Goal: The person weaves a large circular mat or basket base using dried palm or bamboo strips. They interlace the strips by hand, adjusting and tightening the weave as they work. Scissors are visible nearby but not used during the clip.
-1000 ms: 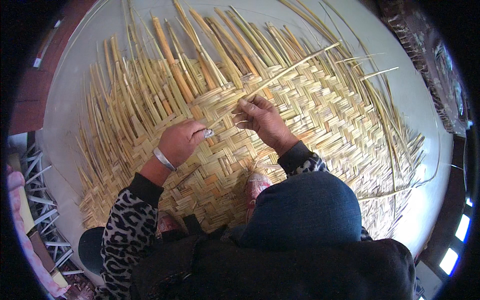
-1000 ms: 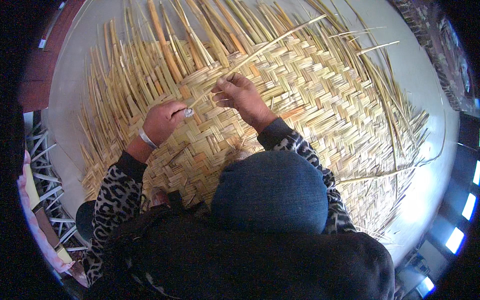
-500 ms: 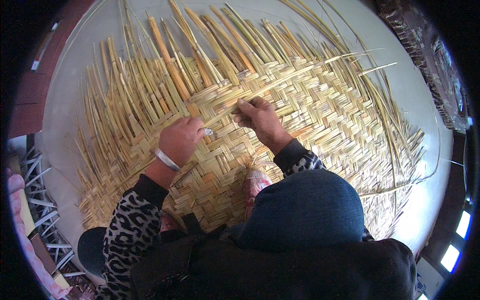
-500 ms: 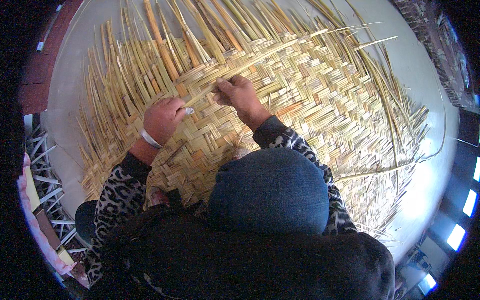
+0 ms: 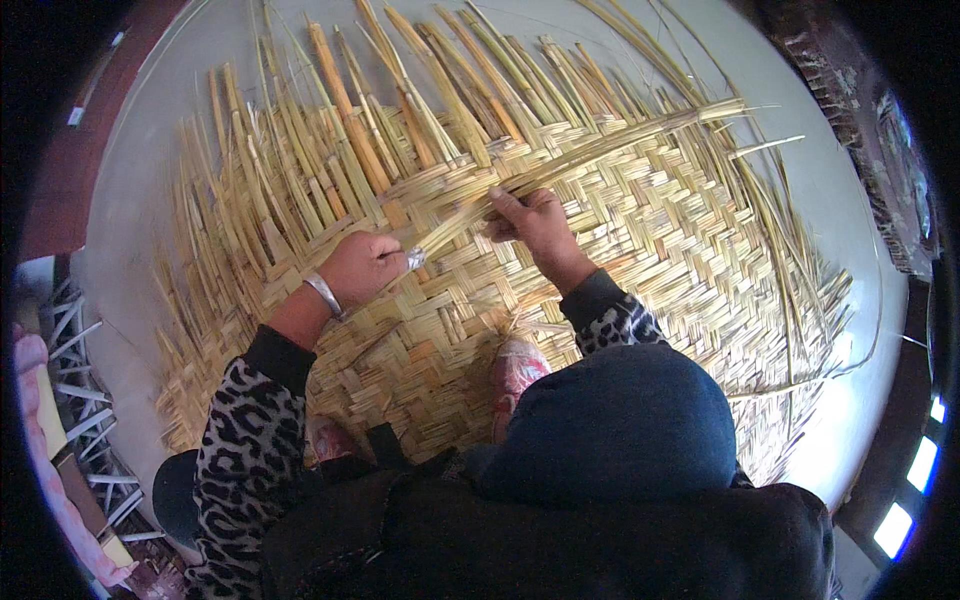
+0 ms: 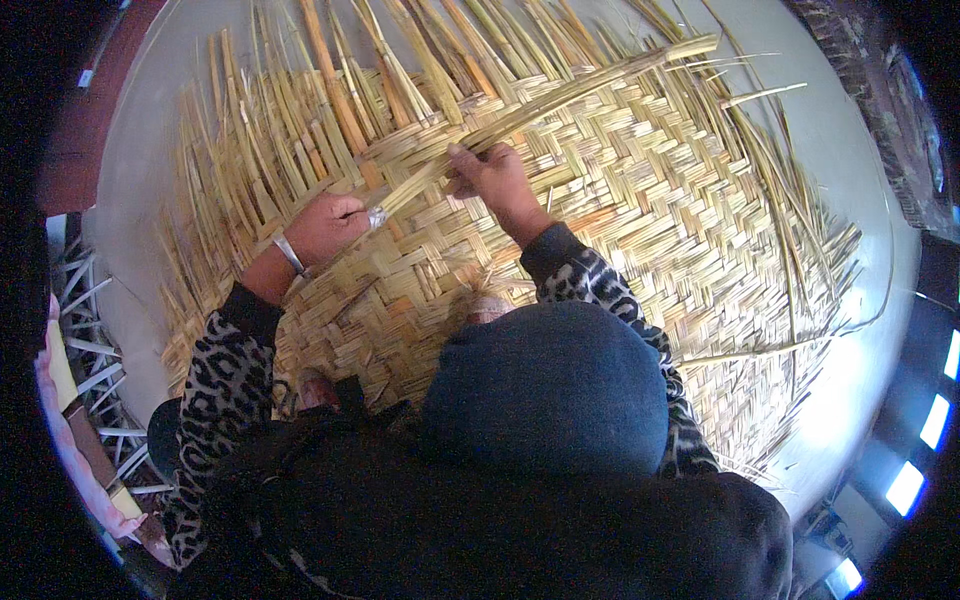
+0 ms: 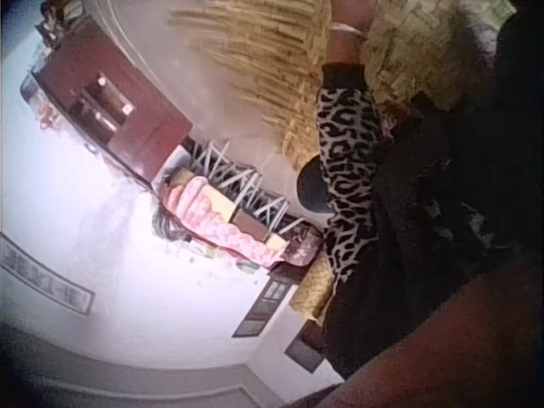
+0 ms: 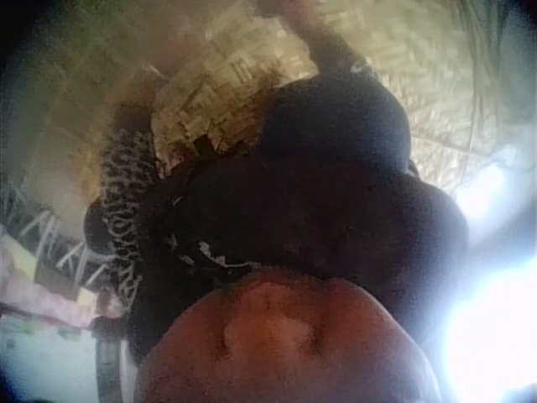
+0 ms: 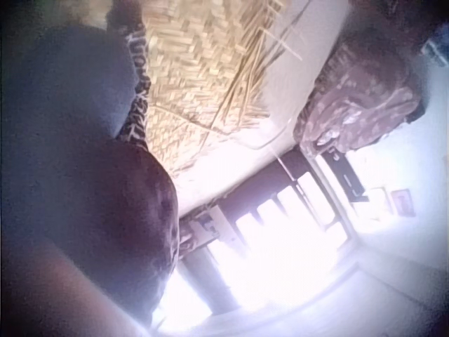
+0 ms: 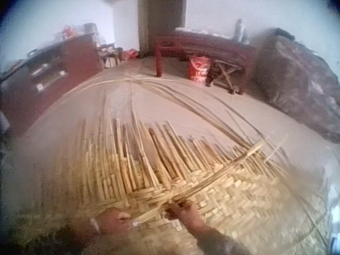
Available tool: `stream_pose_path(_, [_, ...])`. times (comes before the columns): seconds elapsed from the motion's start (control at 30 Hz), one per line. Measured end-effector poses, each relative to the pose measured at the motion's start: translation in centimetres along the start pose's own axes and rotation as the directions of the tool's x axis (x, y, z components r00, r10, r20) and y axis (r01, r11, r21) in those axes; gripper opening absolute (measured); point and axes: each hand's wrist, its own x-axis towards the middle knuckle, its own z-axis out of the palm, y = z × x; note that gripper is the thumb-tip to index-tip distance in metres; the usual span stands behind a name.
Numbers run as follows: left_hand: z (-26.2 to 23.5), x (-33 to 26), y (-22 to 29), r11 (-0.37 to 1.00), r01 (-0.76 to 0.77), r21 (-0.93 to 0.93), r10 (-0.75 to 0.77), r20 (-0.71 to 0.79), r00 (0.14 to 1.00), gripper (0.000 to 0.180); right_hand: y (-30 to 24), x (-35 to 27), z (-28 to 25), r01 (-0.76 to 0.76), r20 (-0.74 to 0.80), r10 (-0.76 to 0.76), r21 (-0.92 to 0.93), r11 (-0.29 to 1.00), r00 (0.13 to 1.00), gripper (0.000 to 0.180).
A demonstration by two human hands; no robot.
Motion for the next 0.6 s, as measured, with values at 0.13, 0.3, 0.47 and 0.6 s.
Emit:
stream_pose_path(0.13, [-1.3,-0.7,-2.4,0.996,0.090,0.003,-0.090,0.103,0.991,0.036,0.3,1.8,0.1,-0.014,-0.033,0.019,0.162,0.987,0.999,0.025])
stream_pose_path(0.3, [-3.9,-2.6,-6.5,0.958,0.212,0.192,-0.205,-0.060,0.977,0.031,-2.0,3.6,1.7,-0.048,0.083,0.027,0.274,0.961,0.996,0.029])
stream_pose_path(0.47, [-6.6,-3.9,-10.2,0.883,0.291,0.367,-0.200,-0.266,0.943,0.026,-4.2,6.6,4.4,0.032,0.138,-0.066,0.236,0.971,0.988,0.031])
stream_pose_path(0.6, [-6.9,-4.7,-13.3,0.786,0.383,0.485,-0.205,-0.380,0.902,0.021,-5.5,9.7,6.9,0.024,0.128,-0.049,0.189,0.982,0.991,0.031])
